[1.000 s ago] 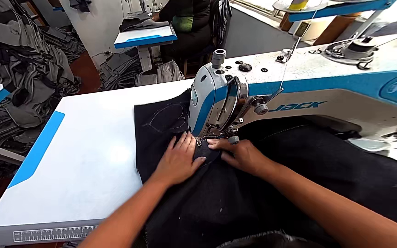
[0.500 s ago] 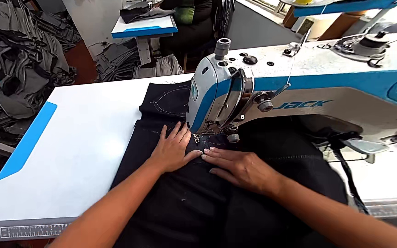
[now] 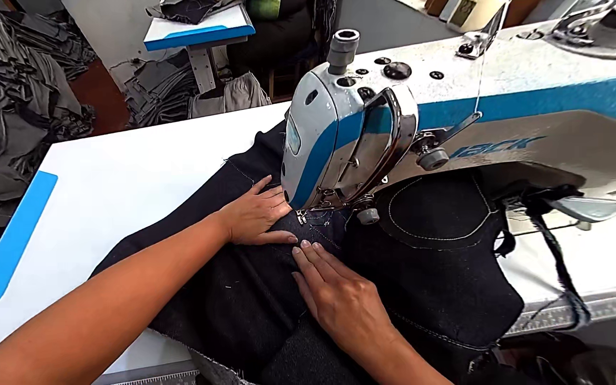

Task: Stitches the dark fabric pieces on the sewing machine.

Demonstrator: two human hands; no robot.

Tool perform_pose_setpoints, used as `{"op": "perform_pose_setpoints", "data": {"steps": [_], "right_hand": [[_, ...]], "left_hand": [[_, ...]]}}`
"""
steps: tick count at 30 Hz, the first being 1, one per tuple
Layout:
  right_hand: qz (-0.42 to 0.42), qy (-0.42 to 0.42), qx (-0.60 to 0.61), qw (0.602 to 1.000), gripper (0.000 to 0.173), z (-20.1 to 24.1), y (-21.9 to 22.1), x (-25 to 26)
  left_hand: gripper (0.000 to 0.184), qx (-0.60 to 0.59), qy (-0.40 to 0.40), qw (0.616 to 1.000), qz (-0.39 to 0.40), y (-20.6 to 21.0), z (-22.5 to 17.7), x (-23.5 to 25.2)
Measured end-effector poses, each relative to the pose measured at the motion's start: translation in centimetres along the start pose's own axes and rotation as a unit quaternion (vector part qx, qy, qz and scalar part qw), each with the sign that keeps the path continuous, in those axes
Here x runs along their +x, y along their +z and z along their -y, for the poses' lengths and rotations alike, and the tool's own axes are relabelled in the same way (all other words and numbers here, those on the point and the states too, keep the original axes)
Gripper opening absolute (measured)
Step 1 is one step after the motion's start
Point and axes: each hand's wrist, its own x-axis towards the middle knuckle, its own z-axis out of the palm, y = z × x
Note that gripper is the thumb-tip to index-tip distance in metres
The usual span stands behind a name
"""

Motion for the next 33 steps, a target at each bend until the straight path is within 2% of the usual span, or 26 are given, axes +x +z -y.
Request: {"op": "perform_pose_setpoints", "data": {"steps": [14,21,29,31,33], "right_hand": [[0.016,-0.018,0.031,0.999,0.041,-1.6,-0.2,0.3],[0.036,-0.062,0.064,0.995,0.04,-4.3,-0.2,1.6],[0.077,-0.131,0.125,0.98,0.036,-8.7,-0.8,3.2],[0.109,-0.105,0.125,0.981,0.033,-7.9,-2.5,3.5],[0.12,-0.066,0.131,0.982,0.032,-5.0,-4.7,3.7]], "left_hand": [[0.08,-0.008,-0.053,0.999,0.008,0.0,-0.5,0.0],[0.081,-0.013,-0.135,0.991,-0.002,0.1,-1.2,0.0],[0.088,-0.026,-0.276,0.961,-0.011,0.4,-3.5,-0.2],[0.087,-0.036,-0.287,0.957,-0.006,0.3,-3.7,-0.2],[0.086,-0.056,-0.289,0.956,0.017,-0.4,-3.6,-0.1]]}}
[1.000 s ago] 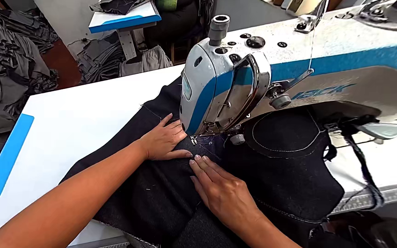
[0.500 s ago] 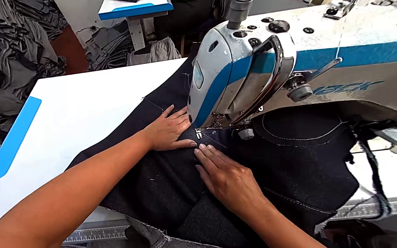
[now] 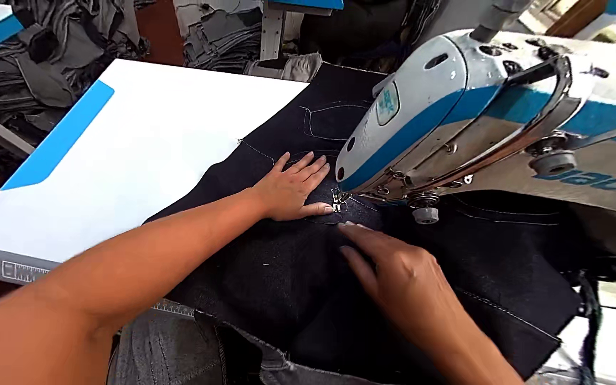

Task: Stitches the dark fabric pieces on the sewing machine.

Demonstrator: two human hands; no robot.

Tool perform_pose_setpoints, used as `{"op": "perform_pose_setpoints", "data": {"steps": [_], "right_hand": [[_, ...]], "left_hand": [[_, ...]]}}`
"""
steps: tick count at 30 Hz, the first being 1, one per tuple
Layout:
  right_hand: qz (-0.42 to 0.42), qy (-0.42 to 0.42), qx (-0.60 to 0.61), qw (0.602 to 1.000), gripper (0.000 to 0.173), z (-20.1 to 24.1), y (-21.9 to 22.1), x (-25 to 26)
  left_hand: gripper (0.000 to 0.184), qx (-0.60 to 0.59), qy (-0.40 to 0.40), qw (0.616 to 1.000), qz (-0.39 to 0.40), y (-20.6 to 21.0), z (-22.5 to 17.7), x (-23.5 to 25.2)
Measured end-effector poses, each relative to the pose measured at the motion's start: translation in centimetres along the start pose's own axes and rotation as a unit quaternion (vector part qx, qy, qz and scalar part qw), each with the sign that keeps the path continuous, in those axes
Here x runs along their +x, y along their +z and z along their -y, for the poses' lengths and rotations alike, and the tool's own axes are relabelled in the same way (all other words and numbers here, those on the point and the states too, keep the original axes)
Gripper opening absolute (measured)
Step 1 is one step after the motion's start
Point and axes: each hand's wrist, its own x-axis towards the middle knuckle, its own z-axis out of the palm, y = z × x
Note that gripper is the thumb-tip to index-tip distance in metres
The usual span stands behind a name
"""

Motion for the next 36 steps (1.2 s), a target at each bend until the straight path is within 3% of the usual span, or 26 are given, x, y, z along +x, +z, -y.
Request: {"op": "perform_pose_setpoints", "data": {"steps": [2,6,8,13,17,21,24,27,30,33,35,36], "right_hand": [[0.008,0.038,0.01,0.999,0.04,3.8,0.1,0.2],[0.024,0.098,0.02,0.995,0.081,7.3,5.0,0.8],[0.006,0.11,-0.038,0.993,0.09,7.4,7.3,0.5],[-0.027,0.062,-0.066,0.996,0.092,5.7,7.9,-1.0],[-0.023,-0.013,-0.033,0.999,0.078,2.0,6.5,-2.0],[0.009,-0.139,0.019,0.99,0.056,-3.8,4.6,-1.4],[0.011,-0.254,0.052,0.966,0.046,-8.9,4.0,0.4],[0.019,-0.309,0.06,0.949,0.043,-11.9,3.5,2.1],[0.018,-0.293,0.071,0.953,0.041,-12.1,3.2,2.4],[0.025,-0.158,0.03,0.987,0.029,-7.1,0.8,1.8],[0.048,-0.031,0.024,0.998,0.026,-1.3,-0.4,1.4],[0.041,0.021,0.031,0.998,0.03,1.3,-0.1,1.5]], "left_hand": [[0.083,0.037,0.024,0.997,0.057,-1.8,0.0,0.5],[0.06,0.103,0.309,0.946,-0.009,-2.5,2.6,3.1],[0.065,0.066,0.353,0.933,0.002,-1.5,3.7,3.8],[0.069,0.023,0.263,0.965,-0.009,0.0,3.4,1.8],[0.07,0.026,0.164,0.986,-0.027,0.3,2.1,0.2],[0.072,0.02,-0.011,0.999,-0.046,1.1,-1.1,-2.0],[0.076,0.029,-0.158,0.986,-0.047,1.8,-4.7,-3.5],[0.071,0.029,-0.215,0.976,-0.037,1.8,-6.7,-3.9],[0.063,0.031,-0.205,0.978,-0.008,1.6,-6.8,-4.2],[0.061,0.009,-0.14,0.989,0.054,-0.3,-5.2,-4.2],[0.051,0.016,-0.029,0.997,0.075,-2.5,-3.3,-3.5],[0.044,0.042,0.071,0.994,0.065,-3.3,-1.9,-2.8]]}}
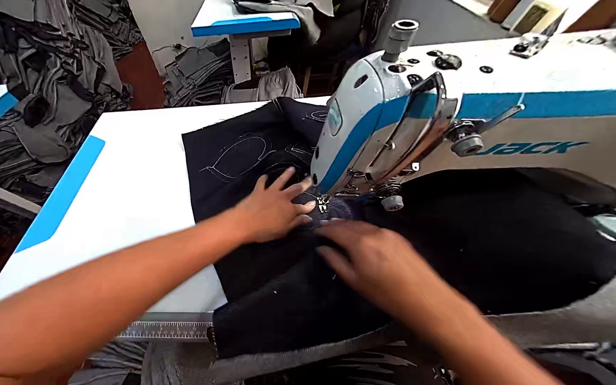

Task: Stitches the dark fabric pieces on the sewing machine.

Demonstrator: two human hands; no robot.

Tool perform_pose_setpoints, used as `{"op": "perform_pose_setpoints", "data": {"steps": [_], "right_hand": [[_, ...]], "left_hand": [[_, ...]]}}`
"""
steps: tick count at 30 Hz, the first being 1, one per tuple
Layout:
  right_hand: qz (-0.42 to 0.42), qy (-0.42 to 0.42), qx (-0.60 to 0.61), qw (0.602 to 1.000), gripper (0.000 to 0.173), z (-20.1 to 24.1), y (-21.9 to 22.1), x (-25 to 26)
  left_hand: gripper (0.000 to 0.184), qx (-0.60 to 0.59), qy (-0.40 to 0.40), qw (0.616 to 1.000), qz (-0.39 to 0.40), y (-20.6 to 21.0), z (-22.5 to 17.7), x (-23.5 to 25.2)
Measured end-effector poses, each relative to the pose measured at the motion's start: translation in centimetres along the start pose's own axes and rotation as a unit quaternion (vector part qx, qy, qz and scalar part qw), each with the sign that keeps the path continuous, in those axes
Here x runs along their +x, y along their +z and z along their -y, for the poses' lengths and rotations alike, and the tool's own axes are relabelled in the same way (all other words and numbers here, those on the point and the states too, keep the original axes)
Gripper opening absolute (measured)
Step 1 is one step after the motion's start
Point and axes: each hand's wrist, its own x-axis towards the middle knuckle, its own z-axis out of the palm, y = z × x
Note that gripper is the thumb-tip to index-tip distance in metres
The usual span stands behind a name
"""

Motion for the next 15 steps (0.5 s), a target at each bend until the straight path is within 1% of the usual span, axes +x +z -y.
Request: {"op": "perform_pose_setpoints", "data": {"steps": [1,2,3,4,5,7,9,12,15], "right_hand": [[-0.015,0.043,0.013,0.999,0.038,2.2,1.1,0.1],[-0.033,0.078,0.025,0.996,0.048,3.7,2.7,0.3],[-0.052,0.096,0.026,0.994,0.058,4.6,4.8,0.5],[-0.076,0.098,0.009,0.992,0.065,4.8,7.0,0.5],[-0.099,0.092,-0.019,0.991,0.068,4.7,8.5,0.2],[-0.125,0.067,-0.041,0.989,0.065,3.8,9.1,-0.6],[-0.132,0.033,-0.032,0.99,0.057,2.3,8.6,-1.6],[-0.138,-0.041,0.001,0.99,0.043,-0.9,7.0,-2.2],[-0.146,-0.14,0.05,0.978,0.035,-5.2,5.8,-1.8]], "left_hand": [[0.038,0.037,0.126,0.991,-0.02,-0.3,2.0,0.8],[0.035,0.055,0.25,0.966,-0.04,-0.3,4.1,1.9],[0.034,0.064,0.342,0.936,-0.051,-0.2,5.9,2.9],[0.037,0.075,0.393,0.915,-0.051,-0.1,7.2,3.4],[0.043,0.084,0.41,0.907,-0.038,0.2,8.2,3.5],[0.053,0.06,0.374,0.925,-0.008,1.3,9.0,2.8],[0.057,0.014,0.313,0.95,-0.009,2.5,8.2,1.5],[0.059,0.011,0.205,0.978,-0.044,3.6,5.1,-0.9],[0.059,0.01,0.105,0.991,-0.081,4.5,2.0,-2.2]]}}
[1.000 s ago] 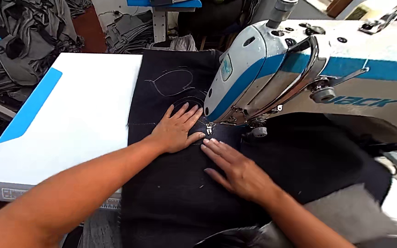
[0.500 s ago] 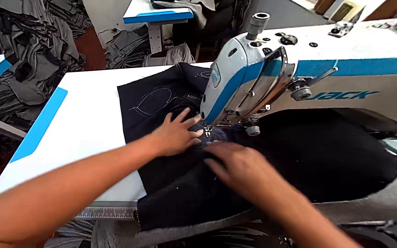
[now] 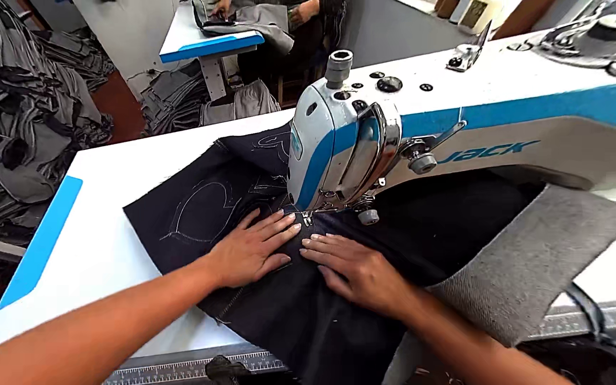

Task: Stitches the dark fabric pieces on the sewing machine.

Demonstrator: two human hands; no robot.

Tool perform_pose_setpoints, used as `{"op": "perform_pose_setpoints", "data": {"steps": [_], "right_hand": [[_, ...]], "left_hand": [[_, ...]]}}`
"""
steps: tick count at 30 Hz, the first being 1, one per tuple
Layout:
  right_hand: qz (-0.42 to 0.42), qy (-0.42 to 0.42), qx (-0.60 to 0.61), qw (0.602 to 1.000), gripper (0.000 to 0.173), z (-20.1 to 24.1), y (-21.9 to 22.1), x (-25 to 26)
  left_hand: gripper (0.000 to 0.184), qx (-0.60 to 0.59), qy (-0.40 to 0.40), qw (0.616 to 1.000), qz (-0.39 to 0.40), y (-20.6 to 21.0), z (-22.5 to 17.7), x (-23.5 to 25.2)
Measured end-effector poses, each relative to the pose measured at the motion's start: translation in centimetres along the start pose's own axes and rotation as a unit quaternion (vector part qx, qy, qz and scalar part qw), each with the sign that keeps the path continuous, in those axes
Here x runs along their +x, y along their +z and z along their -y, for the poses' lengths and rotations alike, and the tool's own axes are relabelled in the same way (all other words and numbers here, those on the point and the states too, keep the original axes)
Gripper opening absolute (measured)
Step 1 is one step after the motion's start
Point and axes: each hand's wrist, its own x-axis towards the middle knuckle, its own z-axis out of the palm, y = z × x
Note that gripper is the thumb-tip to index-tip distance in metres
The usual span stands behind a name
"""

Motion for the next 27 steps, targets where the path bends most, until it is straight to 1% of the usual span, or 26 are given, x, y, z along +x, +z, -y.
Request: {"op": "perform_pose_setpoints", "data": {"steps": [3,5,7,8,9,11,12,14,15,17,18,19,20,22,24,27], "right_hand": [[0.033,-0.094,0.068,0.993,0.035,-4.5,-1.3,0.6],[0.05,-0.127,0.103,0.985,0.035,-7.0,-1.5,1.6],[0.048,-0.123,0.141,0.981,0.033,-8.4,-1.5,2.7],[0.043,-0.103,0.142,0.984,0.032,-8.3,-1.8,3.2],[0.035,-0.075,0.114,0.99,0.031,-7.5,-2.4,3.5],[-0.005,-0.006,0.004,1.0,0.03,-3.9,-4.5,3.2],[-0.036,0.039,-0.027,0.998,0.032,-1.4,-5.5,2.8],[-0.081,0.127,-0.033,0.988,0.031,3.7,-5.8,2.3],[-0.083,0.166,-0.016,0.982,0.03,6.1,-4.7,2.3],[-0.044,0.211,0.028,0.976,0.031,9.1,-1.1,2.3],[-0.027,0.208,0.033,0.977,0.035,9.4,0.7,1.9],[-0.019,0.19,0.013,0.982,0.037,9.0,2.1,1.1],[-0.011,0.162,-0.018,0.987,0.036,8.3,2.6,0.1],[-0.003,0.113,-0.051,0.992,0.033,6.3,1.6,-1.7],[0.016,0.069,-0.031,0.997,0.034,4.1,-0.3,-3.1],[0.047,-0.003,0.015,0.999,0.035,0.8,-2.2,-3.2]], "left_hand": [[0.06,-0.011,-0.119,0.993,-0.017,0.7,-3.9,0.1],[0.063,-0.007,-0.194,0.981,-0.028,1.1,-6.3,0.8],[0.067,-0.005,-0.242,0.97,-0.024,1.4,-8.0,1.4],[0.068,-0.009,-0.256,0.966,-0.015,1.3,-8.5,1.6],[0.069,-0.014,-0.262,0.965,-0.001,1.0,-8.8,1.7],[0.068,-0.03,-0.253,0.966,0.054,-0.1,-8.6,1.6],[0.065,-0.029,-0.232,0.97,0.069,-0.7,-8.1,1.5],[0.057,-0.019,-0.171,0.982,0.076,-2.0,-6.5,1.4],[0.052,-0.004,-0.128,0.988,0.087,-2.8,-5.5,1.5],[0.05,0.031,-0.01,0.992,0.118,-4.0,-2.8,2.1],[0.053,0.054,0.057,0.99,0.117,-4.1,-1.3,2.3],[0.056,0.068,0.101,0.986,0.114,-3.8,0.0,2.0],[0.061,0.072,0.111,0.985,0.109,-3.3,0.7,1.3],[0.066,0.057,0.067,0.994,0.063,-1.6,0.3,-0.3],[0.071,0.041,0.006,0.999,0.034,-0.6,-1.9,-1.2],[0.072,0.035,-0.065,0.997,0.025,-0.1,-4.6,-1.1]]}}
